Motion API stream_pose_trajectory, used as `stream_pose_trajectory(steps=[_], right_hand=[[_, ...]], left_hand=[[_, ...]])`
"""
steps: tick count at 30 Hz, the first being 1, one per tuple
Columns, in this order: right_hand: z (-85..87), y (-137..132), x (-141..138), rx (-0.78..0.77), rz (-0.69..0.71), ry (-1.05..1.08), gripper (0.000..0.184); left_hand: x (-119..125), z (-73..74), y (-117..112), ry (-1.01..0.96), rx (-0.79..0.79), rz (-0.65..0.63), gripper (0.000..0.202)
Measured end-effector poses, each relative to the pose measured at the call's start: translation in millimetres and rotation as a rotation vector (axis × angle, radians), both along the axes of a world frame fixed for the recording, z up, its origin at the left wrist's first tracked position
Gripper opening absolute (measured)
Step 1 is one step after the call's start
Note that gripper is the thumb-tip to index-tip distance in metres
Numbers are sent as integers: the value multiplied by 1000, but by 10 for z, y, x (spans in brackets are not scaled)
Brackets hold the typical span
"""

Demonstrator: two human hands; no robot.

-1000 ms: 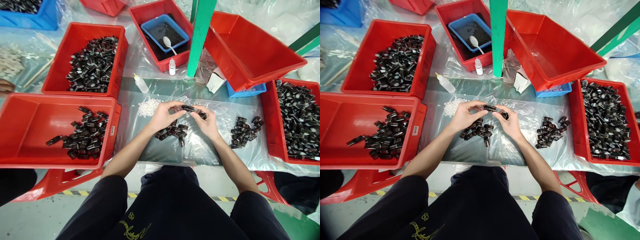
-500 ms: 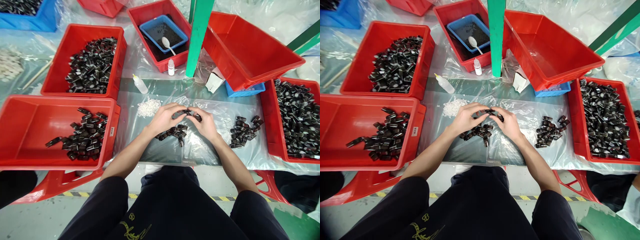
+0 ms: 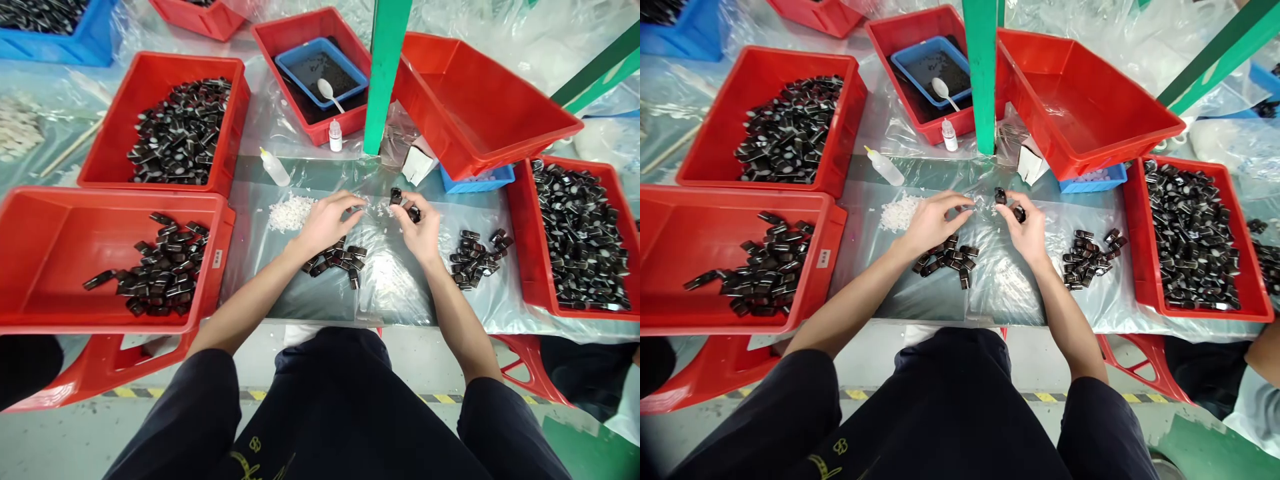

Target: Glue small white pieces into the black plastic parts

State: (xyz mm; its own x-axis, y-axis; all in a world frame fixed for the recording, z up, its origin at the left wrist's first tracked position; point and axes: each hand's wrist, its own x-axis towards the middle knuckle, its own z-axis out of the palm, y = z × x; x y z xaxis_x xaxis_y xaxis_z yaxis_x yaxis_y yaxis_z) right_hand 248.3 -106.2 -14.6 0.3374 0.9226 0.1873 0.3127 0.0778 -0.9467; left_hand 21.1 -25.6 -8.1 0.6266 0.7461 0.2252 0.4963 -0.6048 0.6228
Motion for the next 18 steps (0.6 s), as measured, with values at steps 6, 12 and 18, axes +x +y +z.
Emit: stream_pose_trajectory(steps=[6, 12, 18], right_hand=[[-25, 50, 68, 35, -61, 28, 36], [-78, 42, 8, 26, -4, 2, 41], [-165, 17, -27, 70, 152, -156, 55]], left_hand=[[276, 98, 223, 378, 76, -70, 34], [287, 41, 259, 518, 103, -130, 35], [56, -104, 214, -32, -107, -27, 11]])
